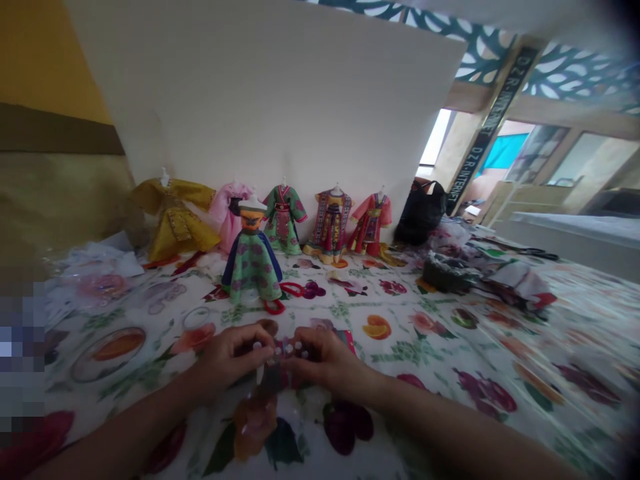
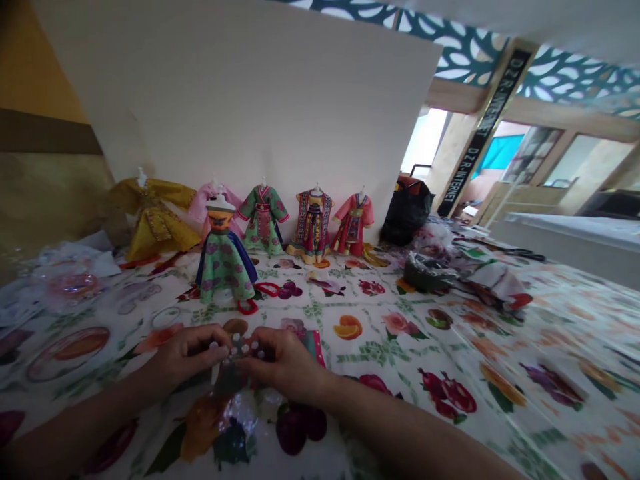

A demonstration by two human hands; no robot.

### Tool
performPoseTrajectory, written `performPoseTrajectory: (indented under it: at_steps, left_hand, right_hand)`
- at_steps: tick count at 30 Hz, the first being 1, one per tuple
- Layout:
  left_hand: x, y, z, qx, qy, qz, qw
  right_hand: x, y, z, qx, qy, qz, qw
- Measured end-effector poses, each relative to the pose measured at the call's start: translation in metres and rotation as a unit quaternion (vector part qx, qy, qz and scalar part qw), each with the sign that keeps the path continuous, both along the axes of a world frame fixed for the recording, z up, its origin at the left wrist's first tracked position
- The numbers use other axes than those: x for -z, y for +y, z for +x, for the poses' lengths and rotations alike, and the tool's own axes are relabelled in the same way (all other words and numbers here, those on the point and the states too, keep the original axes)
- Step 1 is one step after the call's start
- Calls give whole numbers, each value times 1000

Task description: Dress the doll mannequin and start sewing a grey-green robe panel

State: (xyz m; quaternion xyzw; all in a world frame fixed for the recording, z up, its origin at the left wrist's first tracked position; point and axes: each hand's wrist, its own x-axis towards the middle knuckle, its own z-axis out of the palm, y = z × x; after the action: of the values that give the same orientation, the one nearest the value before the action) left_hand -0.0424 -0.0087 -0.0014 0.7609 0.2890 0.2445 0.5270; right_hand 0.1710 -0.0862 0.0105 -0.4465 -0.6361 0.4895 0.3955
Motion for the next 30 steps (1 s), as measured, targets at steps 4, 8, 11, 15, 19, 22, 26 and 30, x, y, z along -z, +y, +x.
performPoseTrajectory:
  at_steps: [4, 8, 11, 15, 19, 22, 26, 30]
  left_hand:
    - [-7, -2, 3, -14, -2, 11, 1000]
    - [-17, -2, 3, -41, 8, 40, 998]
    - [-23, -1, 2, -50, 21, 51, 997]
    - [-31, 1, 4, -51, 32, 41, 997]
    - [-42, 4, 9, -33, 63, 36, 997]
    - [-53, 4, 16, -22, 91, 34, 995]
    - [-61, 7, 22, -20, 100, 44, 994]
    - [-51, 16, 21, -31, 70, 23, 997]
  right_hand:
    - [-1, 2, 3, -3, -31, 38, 999]
    - [-5, 3, 4, 14, -40, 49, 998]
    - [-6, 4, 5, 30, -54, 57, 996]
    - [-3, 5, 8, 27, -36, 71, 996]
    - [0, 7, 11, 28, -20, 93, 995]
    - [2, 10, 12, 42, -21, 108, 993]
    - [3, 13, 15, 44, -10, 113, 993]
    - [-1, 13, 17, 48, 3, 113, 992]
